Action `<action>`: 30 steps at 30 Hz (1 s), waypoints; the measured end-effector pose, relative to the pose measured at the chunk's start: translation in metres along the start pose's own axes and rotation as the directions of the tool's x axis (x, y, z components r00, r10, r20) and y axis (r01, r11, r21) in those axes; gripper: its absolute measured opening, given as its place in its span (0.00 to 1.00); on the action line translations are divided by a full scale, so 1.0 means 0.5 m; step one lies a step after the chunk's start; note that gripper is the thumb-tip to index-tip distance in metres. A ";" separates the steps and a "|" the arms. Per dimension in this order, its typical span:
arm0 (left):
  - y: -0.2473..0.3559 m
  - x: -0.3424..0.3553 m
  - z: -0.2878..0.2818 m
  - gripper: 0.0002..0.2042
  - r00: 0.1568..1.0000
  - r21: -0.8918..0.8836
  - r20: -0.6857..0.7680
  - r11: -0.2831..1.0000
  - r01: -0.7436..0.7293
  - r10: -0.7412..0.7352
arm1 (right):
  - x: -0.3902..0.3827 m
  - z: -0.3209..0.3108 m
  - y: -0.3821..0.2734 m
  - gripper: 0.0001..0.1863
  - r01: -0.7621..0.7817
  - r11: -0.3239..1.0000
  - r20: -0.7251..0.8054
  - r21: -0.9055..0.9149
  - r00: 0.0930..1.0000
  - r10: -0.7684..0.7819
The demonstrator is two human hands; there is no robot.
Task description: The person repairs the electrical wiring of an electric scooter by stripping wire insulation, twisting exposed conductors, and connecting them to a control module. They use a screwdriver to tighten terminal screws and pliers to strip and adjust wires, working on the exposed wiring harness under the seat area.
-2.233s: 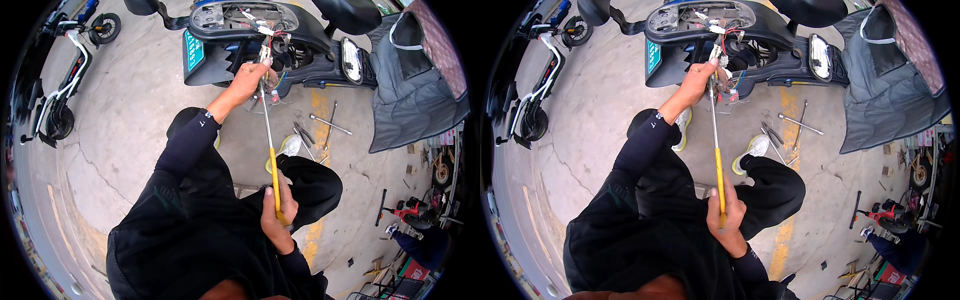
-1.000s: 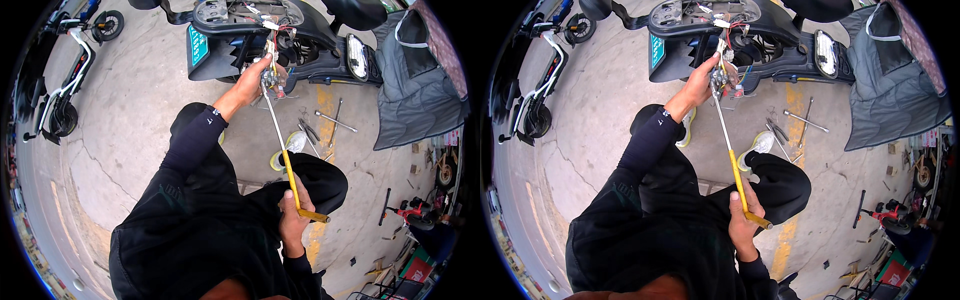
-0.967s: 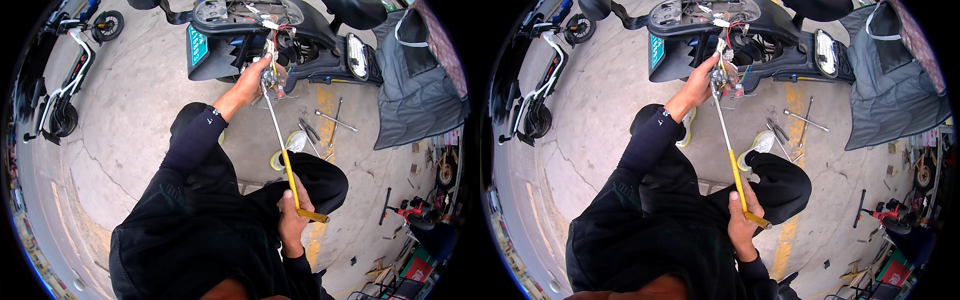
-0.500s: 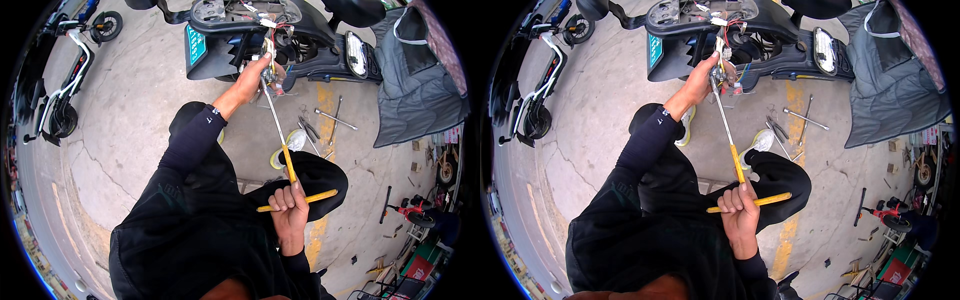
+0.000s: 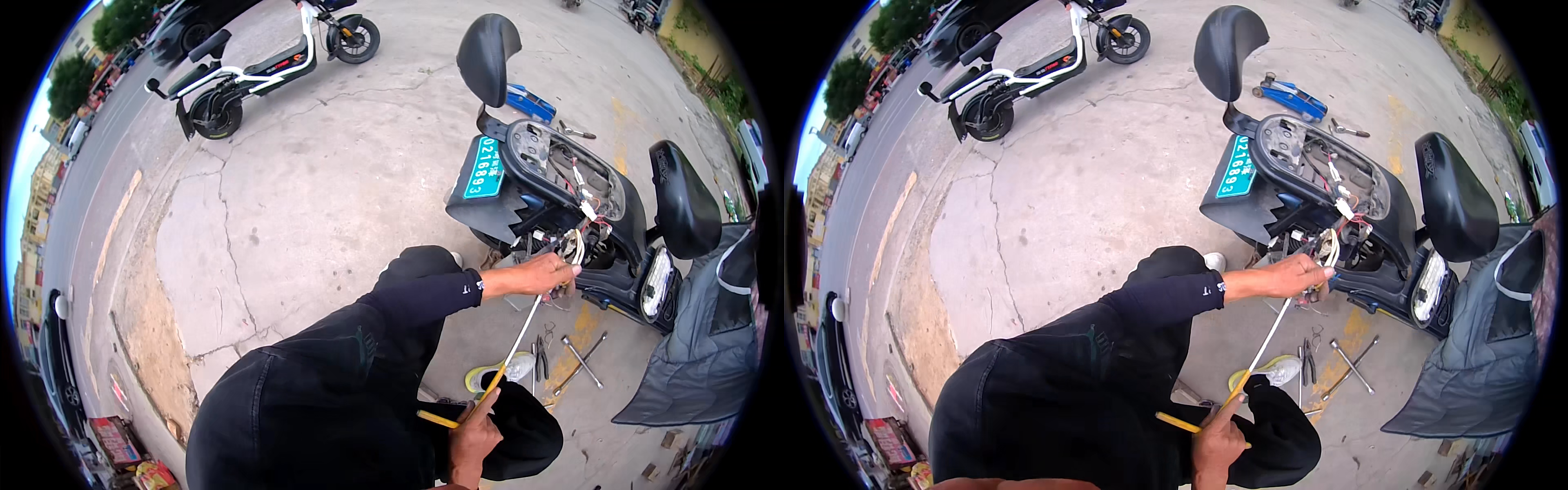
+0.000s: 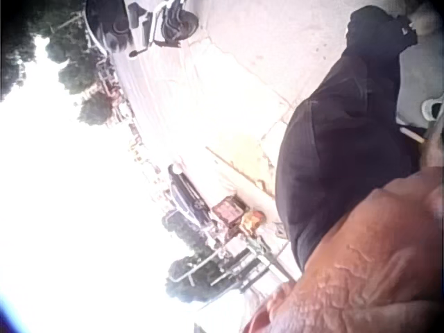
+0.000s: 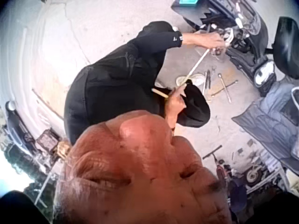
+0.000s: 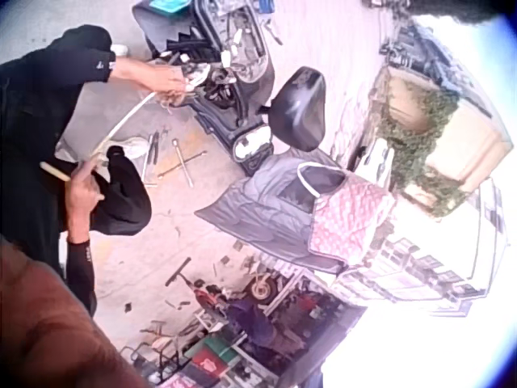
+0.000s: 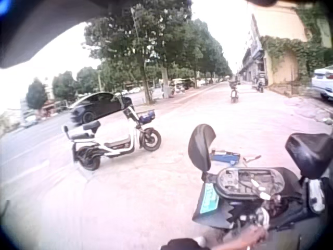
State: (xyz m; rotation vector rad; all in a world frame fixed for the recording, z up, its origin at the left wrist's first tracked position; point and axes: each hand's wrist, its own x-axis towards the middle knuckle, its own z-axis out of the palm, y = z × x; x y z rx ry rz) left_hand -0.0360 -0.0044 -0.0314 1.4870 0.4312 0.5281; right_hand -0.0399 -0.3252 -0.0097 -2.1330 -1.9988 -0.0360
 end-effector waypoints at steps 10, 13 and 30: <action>0.013 -0.019 -0.016 0.30 0.988 0.019 -0.136 0.997 -0.075 0.077 | 0.149 -0.192 0.066 0.48 -0.511 0.757 0.794 0.406 0.607 -0.016; 0.024 -0.014 -0.004 0.29 0.992 0.016 -0.097 0.997 -0.075 0.076 | 0.123 -0.107 0.128 0.27 -0.829 0.304 0.876 0.469 0.482 -0.035; -0.068 0.032 0.008 0.30 0.964 0.103 -0.142 0.972 -0.210 0.223 | 0.252 -0.074 0.167 0.22 -0.798 0.585 0.957 0.144 0.263 0.123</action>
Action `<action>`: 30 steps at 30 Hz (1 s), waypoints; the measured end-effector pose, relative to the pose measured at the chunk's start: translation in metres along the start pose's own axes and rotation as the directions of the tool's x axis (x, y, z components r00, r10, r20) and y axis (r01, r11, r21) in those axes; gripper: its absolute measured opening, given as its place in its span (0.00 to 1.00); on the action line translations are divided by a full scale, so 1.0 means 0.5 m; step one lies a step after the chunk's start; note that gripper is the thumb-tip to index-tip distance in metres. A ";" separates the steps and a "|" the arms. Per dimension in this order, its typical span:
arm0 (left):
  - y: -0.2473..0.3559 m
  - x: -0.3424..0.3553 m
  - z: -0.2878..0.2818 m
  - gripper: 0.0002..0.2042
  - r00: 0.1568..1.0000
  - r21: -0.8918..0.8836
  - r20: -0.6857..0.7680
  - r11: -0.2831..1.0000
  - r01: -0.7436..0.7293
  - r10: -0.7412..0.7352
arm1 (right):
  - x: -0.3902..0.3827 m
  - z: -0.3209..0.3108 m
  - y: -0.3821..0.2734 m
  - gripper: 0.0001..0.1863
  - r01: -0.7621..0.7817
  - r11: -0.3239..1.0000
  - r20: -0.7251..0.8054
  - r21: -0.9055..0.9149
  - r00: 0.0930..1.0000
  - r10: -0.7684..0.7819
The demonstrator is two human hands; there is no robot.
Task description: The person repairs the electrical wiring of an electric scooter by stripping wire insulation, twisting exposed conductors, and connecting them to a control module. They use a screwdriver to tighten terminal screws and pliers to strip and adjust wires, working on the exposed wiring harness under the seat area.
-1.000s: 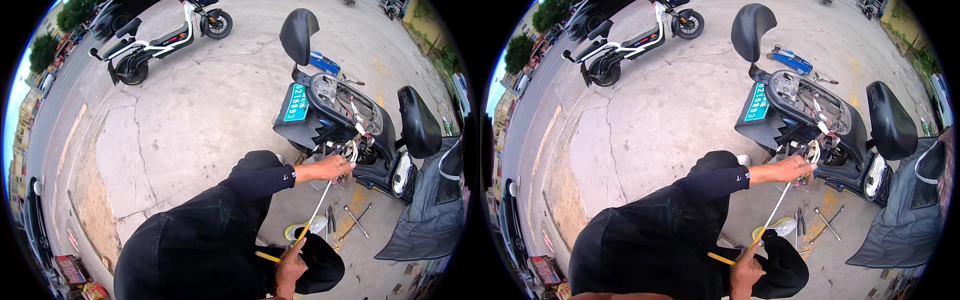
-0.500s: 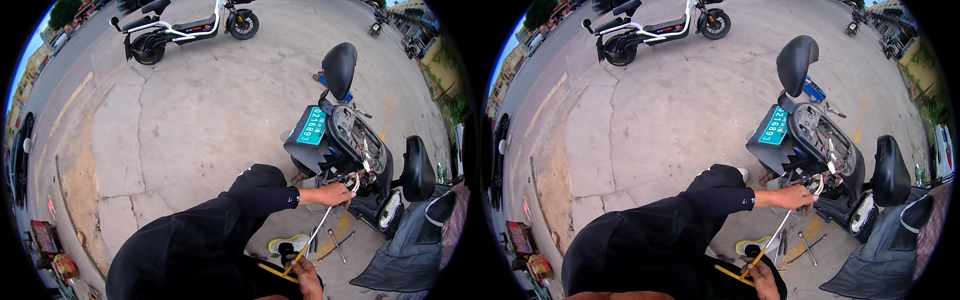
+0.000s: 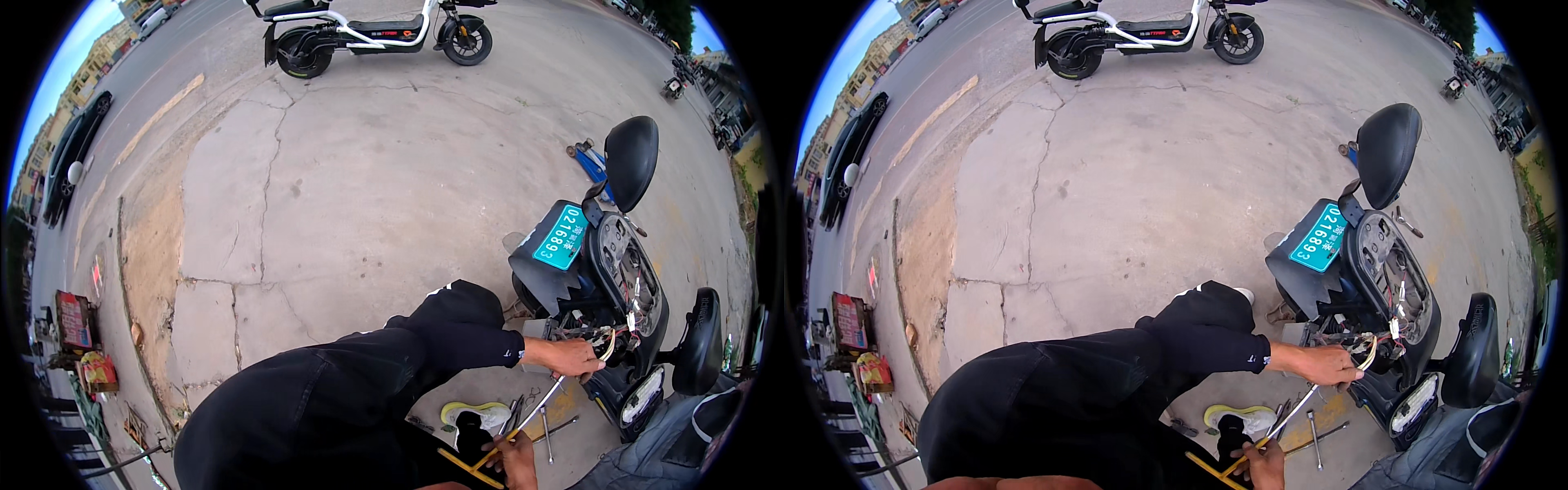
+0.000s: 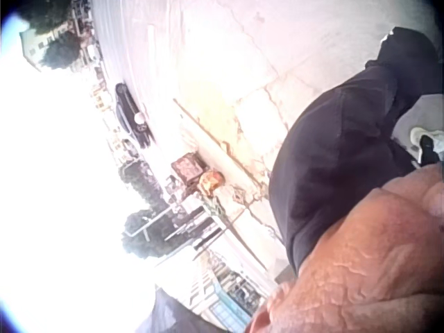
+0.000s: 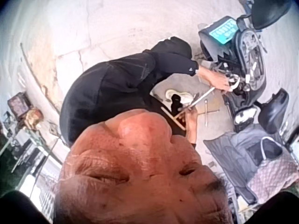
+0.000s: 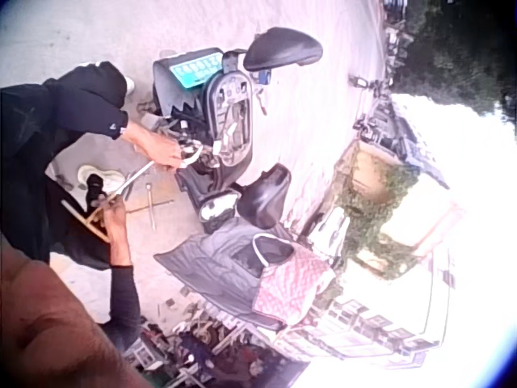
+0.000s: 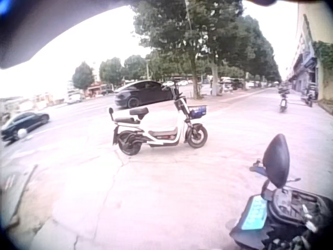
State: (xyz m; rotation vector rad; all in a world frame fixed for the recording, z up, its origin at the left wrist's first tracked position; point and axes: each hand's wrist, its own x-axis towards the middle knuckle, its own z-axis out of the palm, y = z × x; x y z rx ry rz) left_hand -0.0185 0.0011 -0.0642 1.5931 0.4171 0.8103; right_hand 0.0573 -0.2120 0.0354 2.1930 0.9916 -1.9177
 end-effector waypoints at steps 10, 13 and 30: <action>0.043 -0.008 -0.017 0.30 0.985 0.024 0.050 0.987 0.162 -0.163 | -0.018 -0.005 0.012 0.08 0.176 0.984 -0.084 -0.039 0.980 -0.179; 0.029 -0.003 -0.010 0.30 0.991 0.024 0.029 0.992 0.126 -0.127 | 0.022 -0.002 0.022 0.13 0.184 0.932 -0.103 0.312 0.982 -0.160; 0.045 -0.011 -0.021 0.32 0.978 -0.091 0.055 0.974 0.208 -0.203 | -0.061 -0.016 -0.019 0.24 0.089 0.922 0.046 0.377 0.992 -0.115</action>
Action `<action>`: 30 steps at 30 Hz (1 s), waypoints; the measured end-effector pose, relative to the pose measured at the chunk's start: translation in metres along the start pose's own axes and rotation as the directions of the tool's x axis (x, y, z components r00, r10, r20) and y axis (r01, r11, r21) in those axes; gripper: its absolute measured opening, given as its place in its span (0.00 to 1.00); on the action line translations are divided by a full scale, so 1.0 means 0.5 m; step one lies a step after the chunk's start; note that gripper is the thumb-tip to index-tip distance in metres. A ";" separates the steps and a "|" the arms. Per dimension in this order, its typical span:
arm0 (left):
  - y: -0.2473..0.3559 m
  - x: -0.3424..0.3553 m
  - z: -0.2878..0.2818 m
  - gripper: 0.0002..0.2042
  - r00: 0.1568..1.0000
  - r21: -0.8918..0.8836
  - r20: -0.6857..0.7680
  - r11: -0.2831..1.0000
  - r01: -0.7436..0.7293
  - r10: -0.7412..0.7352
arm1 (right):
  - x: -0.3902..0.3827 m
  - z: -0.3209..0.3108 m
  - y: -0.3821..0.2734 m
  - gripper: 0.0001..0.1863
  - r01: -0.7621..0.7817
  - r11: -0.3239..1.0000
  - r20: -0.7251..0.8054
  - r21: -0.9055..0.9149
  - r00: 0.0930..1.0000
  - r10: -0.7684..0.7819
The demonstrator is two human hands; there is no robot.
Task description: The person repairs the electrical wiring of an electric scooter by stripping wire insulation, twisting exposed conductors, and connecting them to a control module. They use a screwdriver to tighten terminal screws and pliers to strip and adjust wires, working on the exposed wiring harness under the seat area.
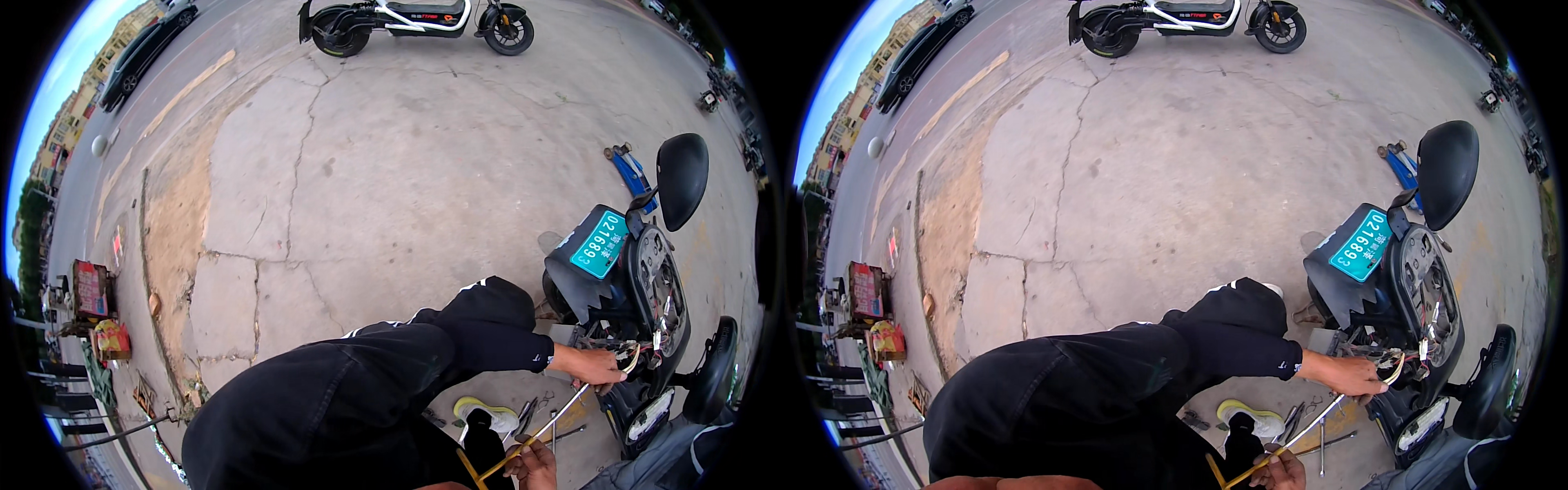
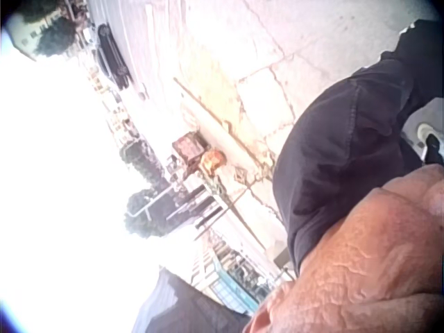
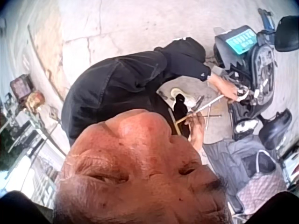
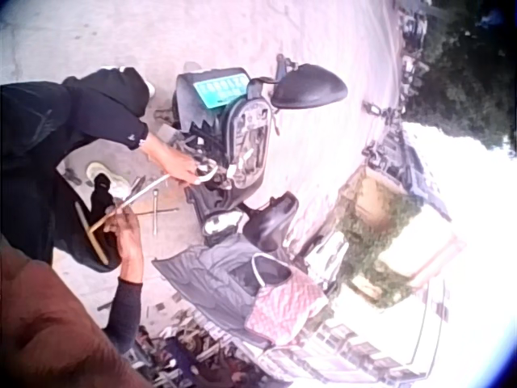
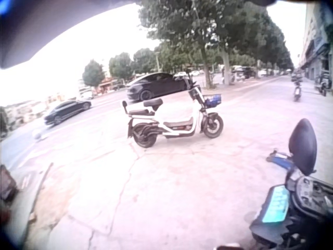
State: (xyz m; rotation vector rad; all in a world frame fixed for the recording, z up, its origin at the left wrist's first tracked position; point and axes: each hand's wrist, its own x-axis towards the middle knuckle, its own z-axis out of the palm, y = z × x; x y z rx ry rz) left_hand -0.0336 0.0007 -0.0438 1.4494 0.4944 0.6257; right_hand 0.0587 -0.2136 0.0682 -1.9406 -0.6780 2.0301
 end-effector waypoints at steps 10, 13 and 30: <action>0.014 -0.021 -0.014 0.31 0.999 -0.027 -0.034 1.000 0.016 -0.017 | -0.023 0.045 -0.048 0.11 0.072 0.992 0.014 -0.101 0.997 -0.071; -0.003 -0.008 -0.005 0.30 1.000 -0.036 -0.028 0.999 0.001 -0.002 | -0.040 0.059 -0.056 0.13 0.090 0.990 -0.006 -0.113 0.996 -0.091; 0.024 -0.003 -0.004 0.30 0.958 -0.310 0.112 0.907 0.286 -0.264 | -0.021 0.017 0.000 0.16 0.001 0.958 -0.209 -0.288 0.976 -0.063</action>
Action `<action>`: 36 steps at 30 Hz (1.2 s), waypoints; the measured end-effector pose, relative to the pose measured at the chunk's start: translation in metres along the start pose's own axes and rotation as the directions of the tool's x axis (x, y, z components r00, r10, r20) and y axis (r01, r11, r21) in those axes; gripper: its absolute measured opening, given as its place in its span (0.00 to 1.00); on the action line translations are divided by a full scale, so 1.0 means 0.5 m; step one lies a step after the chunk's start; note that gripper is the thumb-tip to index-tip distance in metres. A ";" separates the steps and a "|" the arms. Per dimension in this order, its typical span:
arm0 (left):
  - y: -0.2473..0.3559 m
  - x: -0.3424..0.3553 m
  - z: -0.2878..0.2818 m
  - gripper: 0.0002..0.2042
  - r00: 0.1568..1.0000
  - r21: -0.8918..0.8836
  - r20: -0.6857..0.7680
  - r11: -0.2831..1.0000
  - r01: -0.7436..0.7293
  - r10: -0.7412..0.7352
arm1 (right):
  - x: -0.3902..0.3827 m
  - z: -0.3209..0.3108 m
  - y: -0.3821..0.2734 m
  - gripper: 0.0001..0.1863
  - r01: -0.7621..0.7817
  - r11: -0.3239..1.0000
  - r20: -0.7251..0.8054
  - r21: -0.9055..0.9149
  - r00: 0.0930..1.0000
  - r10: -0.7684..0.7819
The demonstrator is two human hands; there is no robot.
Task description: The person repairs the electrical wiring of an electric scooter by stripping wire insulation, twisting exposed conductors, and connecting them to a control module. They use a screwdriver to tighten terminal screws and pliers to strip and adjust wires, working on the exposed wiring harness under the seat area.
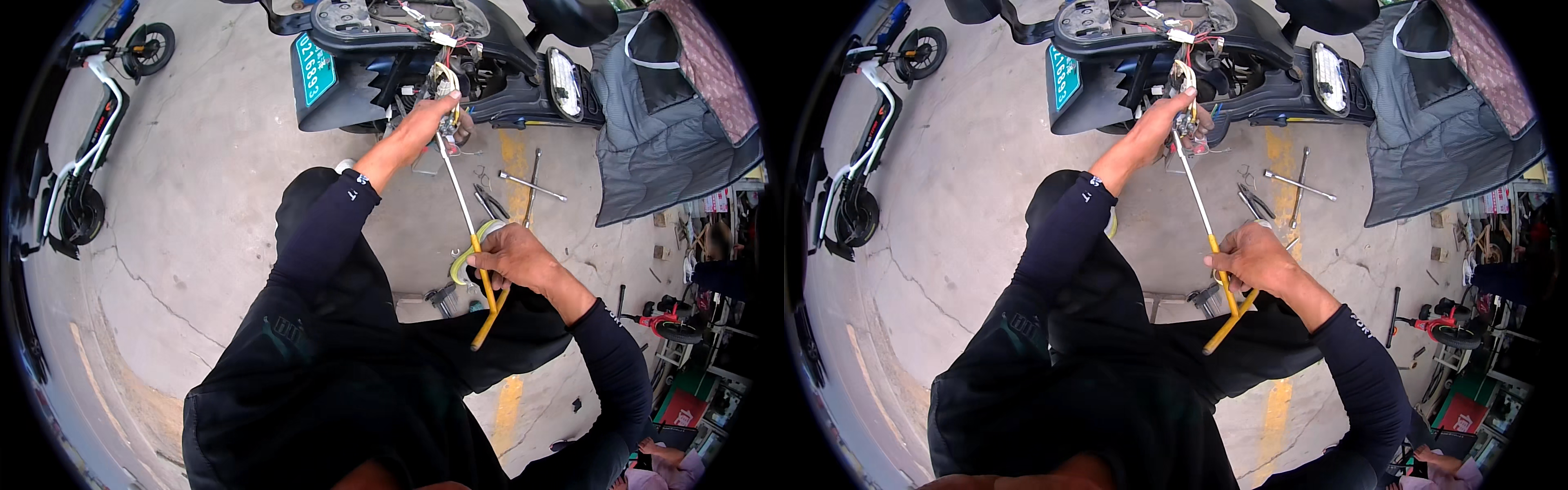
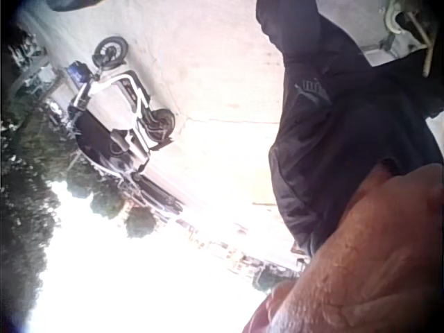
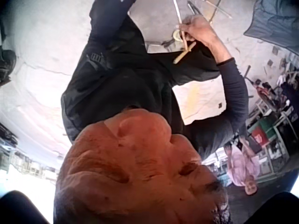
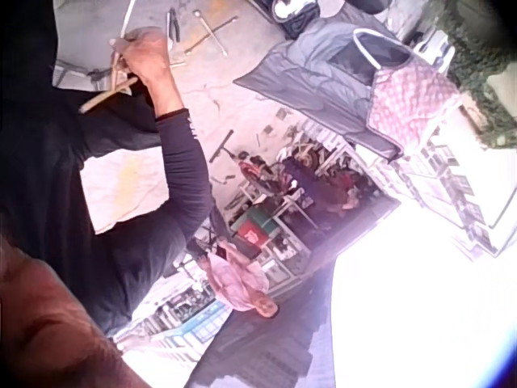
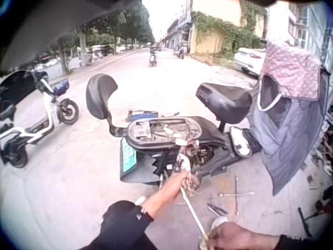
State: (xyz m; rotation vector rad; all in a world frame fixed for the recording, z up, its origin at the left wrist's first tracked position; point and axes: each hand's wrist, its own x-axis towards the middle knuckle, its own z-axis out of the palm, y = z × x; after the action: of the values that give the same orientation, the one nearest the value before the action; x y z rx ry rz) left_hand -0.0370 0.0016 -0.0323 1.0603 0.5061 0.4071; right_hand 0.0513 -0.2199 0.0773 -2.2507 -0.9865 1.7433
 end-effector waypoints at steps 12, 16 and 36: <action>0.000 -0.008 -0.011 0.30 0.999 0.019 0.006 0.998 -0.053 0.053 | 0.056 0.028 0.075 0.13 0.243 0.954 -0.139 -0.178 0.953 -0.268; 0.006 -0.012 -0.008 0.30 0.999 0.020 -0.017 0.999 -0.034 0.034 | 0.122 0.067 0.119 0.11 0.311 0.862 -0.339 -0.400 0.824 -0.455; 0.024 -0.033 -0.034 0.28 0.999 0.048 -0.053 0.999 0.015 -0.013 | 0.254 0.067 0.266 0.10 0.235 0.910 -0.652 -0.341 0.639 -0.409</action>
State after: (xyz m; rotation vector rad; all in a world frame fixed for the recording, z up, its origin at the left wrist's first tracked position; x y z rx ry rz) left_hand -0.0611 0.0102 -0.0249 1.0941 0.5720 0.4128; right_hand 0.0910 -0.2613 -0.1004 -2.3465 -1.3050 0.5105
